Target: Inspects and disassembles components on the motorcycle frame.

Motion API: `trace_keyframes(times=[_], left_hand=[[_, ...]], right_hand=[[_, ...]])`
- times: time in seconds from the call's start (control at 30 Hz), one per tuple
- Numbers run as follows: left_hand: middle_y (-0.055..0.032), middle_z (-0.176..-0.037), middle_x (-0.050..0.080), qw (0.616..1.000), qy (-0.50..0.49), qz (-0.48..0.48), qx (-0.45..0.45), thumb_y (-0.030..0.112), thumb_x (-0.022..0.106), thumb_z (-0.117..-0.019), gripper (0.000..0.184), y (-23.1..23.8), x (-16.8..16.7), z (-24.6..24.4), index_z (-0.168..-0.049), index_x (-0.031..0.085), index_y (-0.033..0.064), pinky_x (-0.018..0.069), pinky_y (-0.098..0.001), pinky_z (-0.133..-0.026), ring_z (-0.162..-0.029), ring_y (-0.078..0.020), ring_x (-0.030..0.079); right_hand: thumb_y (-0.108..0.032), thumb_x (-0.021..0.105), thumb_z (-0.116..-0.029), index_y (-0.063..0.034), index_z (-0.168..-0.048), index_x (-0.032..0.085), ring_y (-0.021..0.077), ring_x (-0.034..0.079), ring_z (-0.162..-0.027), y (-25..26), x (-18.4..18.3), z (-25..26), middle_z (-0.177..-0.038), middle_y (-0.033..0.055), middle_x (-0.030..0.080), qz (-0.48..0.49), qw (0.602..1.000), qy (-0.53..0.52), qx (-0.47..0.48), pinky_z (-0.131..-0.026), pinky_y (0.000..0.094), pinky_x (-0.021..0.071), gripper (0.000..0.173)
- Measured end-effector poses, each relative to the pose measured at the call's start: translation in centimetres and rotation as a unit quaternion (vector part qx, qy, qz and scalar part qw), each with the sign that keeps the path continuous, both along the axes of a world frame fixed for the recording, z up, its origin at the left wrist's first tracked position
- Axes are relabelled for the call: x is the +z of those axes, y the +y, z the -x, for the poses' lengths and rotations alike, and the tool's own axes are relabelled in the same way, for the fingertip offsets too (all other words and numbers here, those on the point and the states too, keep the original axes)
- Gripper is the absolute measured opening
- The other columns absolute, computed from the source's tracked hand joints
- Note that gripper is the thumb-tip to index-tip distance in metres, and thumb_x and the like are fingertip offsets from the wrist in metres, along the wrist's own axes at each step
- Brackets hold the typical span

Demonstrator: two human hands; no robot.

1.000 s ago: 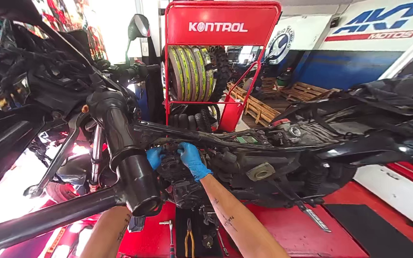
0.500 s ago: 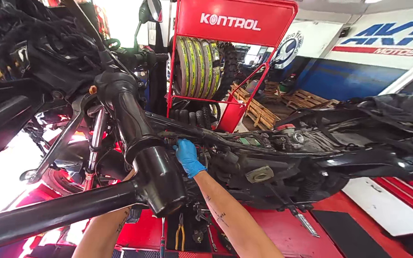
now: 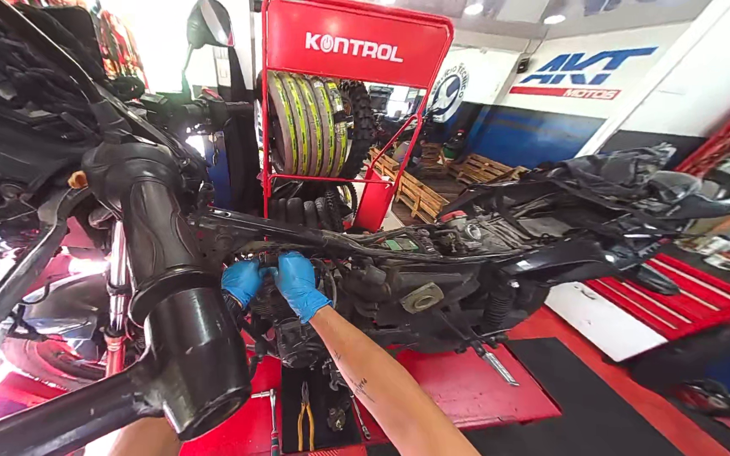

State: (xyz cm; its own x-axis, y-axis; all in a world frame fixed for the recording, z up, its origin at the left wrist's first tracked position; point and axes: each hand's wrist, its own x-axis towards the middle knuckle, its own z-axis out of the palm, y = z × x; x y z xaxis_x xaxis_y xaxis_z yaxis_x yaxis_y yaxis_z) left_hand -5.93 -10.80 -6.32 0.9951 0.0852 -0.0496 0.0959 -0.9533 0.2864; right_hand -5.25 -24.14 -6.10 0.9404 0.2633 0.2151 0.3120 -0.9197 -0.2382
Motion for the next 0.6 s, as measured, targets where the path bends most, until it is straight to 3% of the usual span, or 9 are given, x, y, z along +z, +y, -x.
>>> trace_keyframes(times=[0.1, 0.17, 0.27, 0.3, 0.37, 0.47, 0.53, 0.6], left_hand=[[-0.0245, -0.125, 0.068, 1.0, -0.015, 0.002, 0.013, 0.046, 0.042, -0.1095, 0.052, -0.1, -0.4, 0.0, -0.127, 0.065, 0.0019, 0.0484, -0.0621, -0.102, -0.123, -0.0421, 0.063], [-0.0244, -0.128, 0.067, 0.999, -0.04, 0.021, -0.009, 0.042, 0.045, -0.1092, 0.048, 0.6, -0.8, -0.2, -0.131, 0.063, 0.0026, 0.0472, -0.0627, -0.103, -0.124, -0.0426, 0.062], [-0.0198, -0.151, 0.053, 0.996, -0.045, 0.002, -0.073, 0.033, 0.049, -0.1072, 0.049, 2.2, -2.0, -1.0, -0.151, 0.048, 0.0113, 0.0397, -0.0617, -0.114, -0.139, -0.0394, 0.052], [-0.019, -0.151, 0.054, 0.996, -0.057, -0.003, -0.075, 0.032, 0.051, -0.1052, 0.05, 2.3, -2.4, -1.1, -0.152, 0.05, 0.0131, 0.0409, -0.0618, -0.113, -0.138, -0.0389, 0.053], [-0.0187, -0.151, 0.053, 0.998, -0.023, 0.006, -0.066, 0.033, 0.05, -0.1074, 0.048, 1.8, -1.2, -0.6, -0.151, 0.05, 0.014, 0.0389, -0.062, -0.114, -0.139, -0.0394, 0.051], [-0.0168, -0.137, 0.065, 0.991, -0.121, 0.003, -0.061, 0.04, 0.05, -0.1041, 0.045, 2.4, -3.3, -1.0, -0.138, 0.062, 0.0131, 0.0467, -0.0607, -0.107, -0.127, -0.0375, 0.062], [-0.0174, -0.152, 0.053, 0.996, -0.038, 0.004, -0.084, 0.033, 0.045, -0.1092, 0.048, 2.2, -1.5, 0.1, -0.153, 0.048, 0.0135, 0.0376, -0.0581, -0.116, -0.141, -0.0365, 0.05], [-0.0184, -0.145, 0.058, 0.991, -0.083, -0.018, -0.104, 0.028, 0.046, -0.1082, 0.044, 2.3, -2.8, 0.0, -0.149, 0.054, 0.0132, 0.0424, -0.0578, -0.112, -0.135, -0.0368, 0.056]], right_hand=[[-0.015, 0.06, -0.0981, 0.0008, -0.106, 0.072, 0.0358, 0.067, -0.112, 0.1, 0.0, -0.1, -0.115, 0.0199, 0.07, 0.007, 1.0, -0.005, 0.005, -0.092, 0.0534, 0.054, 0.022], [-0.01, 0.059, -0.0961, 0.001, -0.109, 0.072, 0.0362, 0.066, -0.115, -0.4, -0.2, -0.3, -0.117, 0.0205, 0.069, -0.018, 0.999, 0.005, 0.032, -0.095, 0.0533, 0.0531, 0.021], [-0.023, 0.061, -0.0998, -0.0004, -0.115, 0.071, 0.037, 0.067, -0.114, -1.1, -0.3, -0.6, -0.119, 0.0208, 0.069, -0.044, 0.999, 0.004, 0.026, -0.096, 0.0544, 0.0533, 0.029], [-0.027, 0.062, -0.1002, -0.0006, -0.116, 0.07, 0.0374, 0.067, -0.114, -1.0, -0.4, -0.6, -0.119, 0.0209, 0.07, -0.038, 0.999, 0.003, 0.015, -0.097, 0.0548, 0.0531, 0.032], [-0.021, 0.061, -0.0994, 0.0003, -0.113, 0.071, 0.0374, 0.067, -0.113, -0.6, -0.7, -0.7, -0.117, 0.021, 0.07, -0.03, 0.999, -0.007, 0.013, -0.096, 0.0542, 0.0534, 0.027], [-0.015, 0.059, -0.098, -0.001, -0.117, 0.07, 0.0349, 0.067, -0.113, -0.8, -0.9, -0.8, -0.117, 0.0197, 0.07, -0.076, 0.996, -0.018, 0.04, -0.097, 0.0522, 0.0537, 0.026], [-0.025, 0.064, -0.0988, -0.0019, -0.122, 0.069, 0.0353, 0.066, -0.115, -0.9, -0.9, -1.0, -0.12, 0.0198, 0.069, -0.067, 0.997, -0.019, 0.031, -0.098, 0.0525, 0.0527, 0.033], [-0.026, 0.063, -0.0995, -0.0024, -0.117, 0.071, 0.0361, 0.066, -0.115, -0.8, -1.3, -1.1, -0.119, 0.0196, 0.07, -0.031, 0.999, -0.017, 0.009, -0.097, 0.0535, 0.0531, 0.03]])
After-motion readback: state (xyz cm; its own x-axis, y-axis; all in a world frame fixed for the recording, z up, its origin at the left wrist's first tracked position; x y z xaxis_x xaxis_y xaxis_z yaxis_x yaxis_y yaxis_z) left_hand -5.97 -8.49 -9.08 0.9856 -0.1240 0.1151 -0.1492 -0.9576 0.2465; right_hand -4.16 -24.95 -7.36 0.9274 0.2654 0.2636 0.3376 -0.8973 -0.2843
